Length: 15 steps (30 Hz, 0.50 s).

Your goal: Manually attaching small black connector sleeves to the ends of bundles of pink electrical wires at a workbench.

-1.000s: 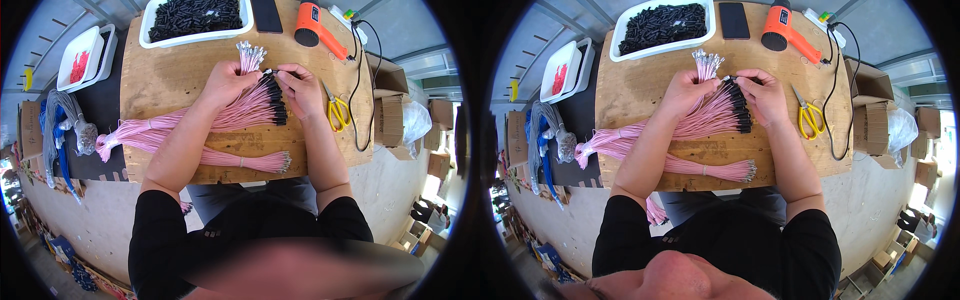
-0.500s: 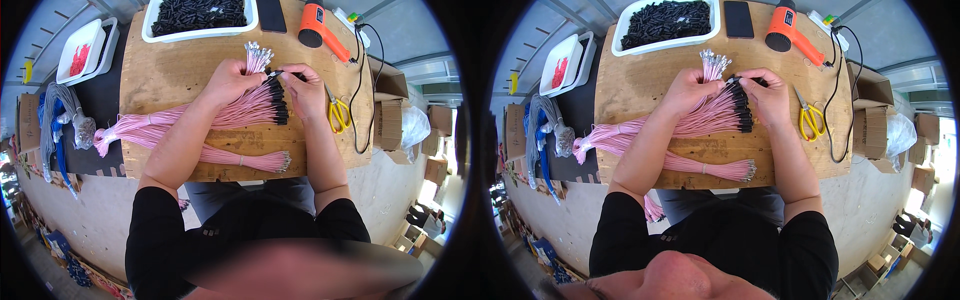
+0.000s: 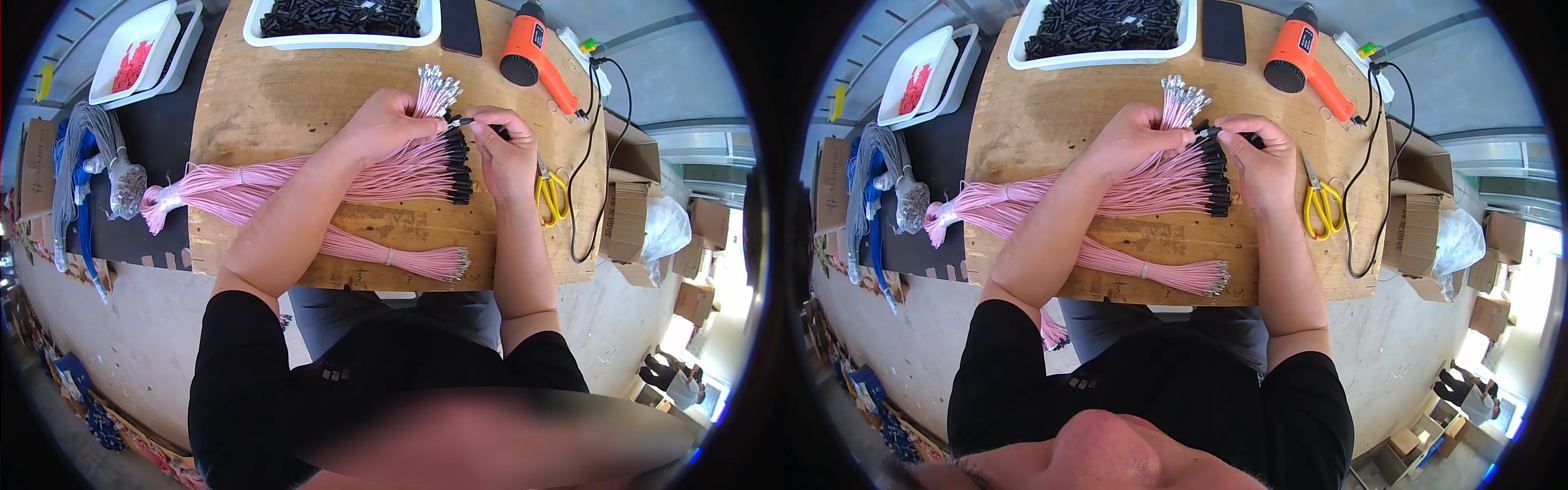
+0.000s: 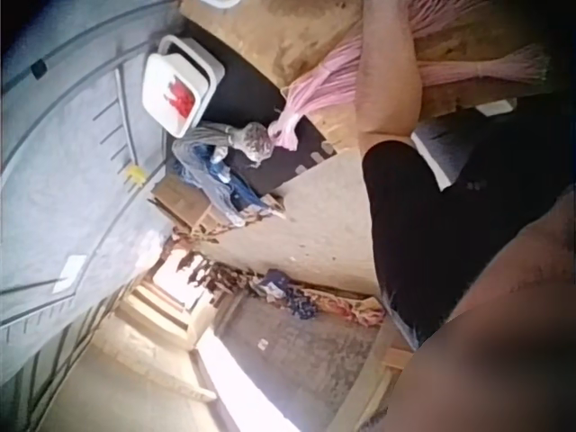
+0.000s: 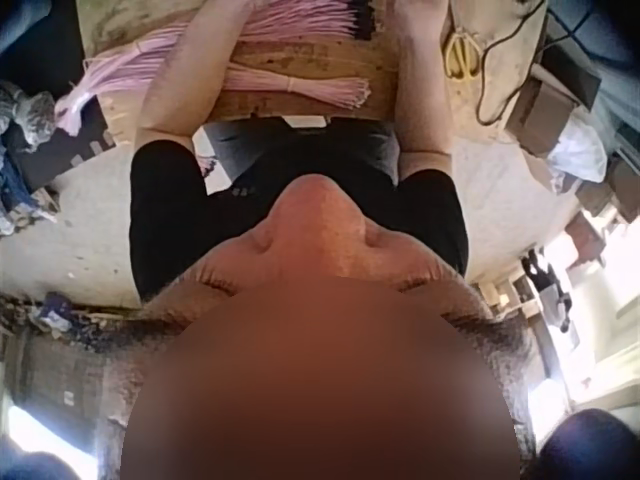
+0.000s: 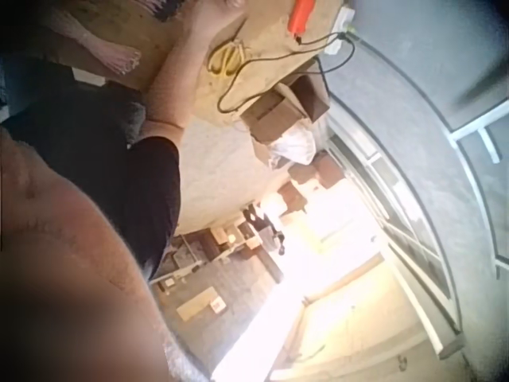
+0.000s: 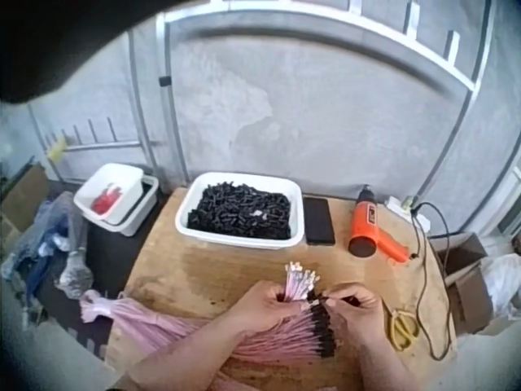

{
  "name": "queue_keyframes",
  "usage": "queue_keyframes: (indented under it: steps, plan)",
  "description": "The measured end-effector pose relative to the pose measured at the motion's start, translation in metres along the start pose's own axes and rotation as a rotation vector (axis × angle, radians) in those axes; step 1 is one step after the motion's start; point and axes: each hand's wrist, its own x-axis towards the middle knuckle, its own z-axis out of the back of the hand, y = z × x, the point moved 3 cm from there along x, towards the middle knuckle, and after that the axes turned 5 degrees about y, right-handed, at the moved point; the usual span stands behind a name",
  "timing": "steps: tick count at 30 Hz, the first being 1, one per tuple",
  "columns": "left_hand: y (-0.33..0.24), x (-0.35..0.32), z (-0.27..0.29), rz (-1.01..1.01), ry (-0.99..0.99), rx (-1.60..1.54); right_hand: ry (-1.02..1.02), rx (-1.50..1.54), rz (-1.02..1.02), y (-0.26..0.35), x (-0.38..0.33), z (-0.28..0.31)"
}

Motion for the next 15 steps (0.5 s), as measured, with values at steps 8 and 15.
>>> queue_keyframes:
  steps: [8, 15]
  plan:
    - [-0.0013, -0.0001, -0.0002, 0.008, 0.040, 0.014, -0.035, 0.017, -0.087, -0.0016, -0.0003, 0.0013]
    - [-0.0049, -0.0023, -0.0009, 0.003, 0.021, 0.072, -0.033, -0.026, -0.100, -0.0017, -0.0007, 0.0013]
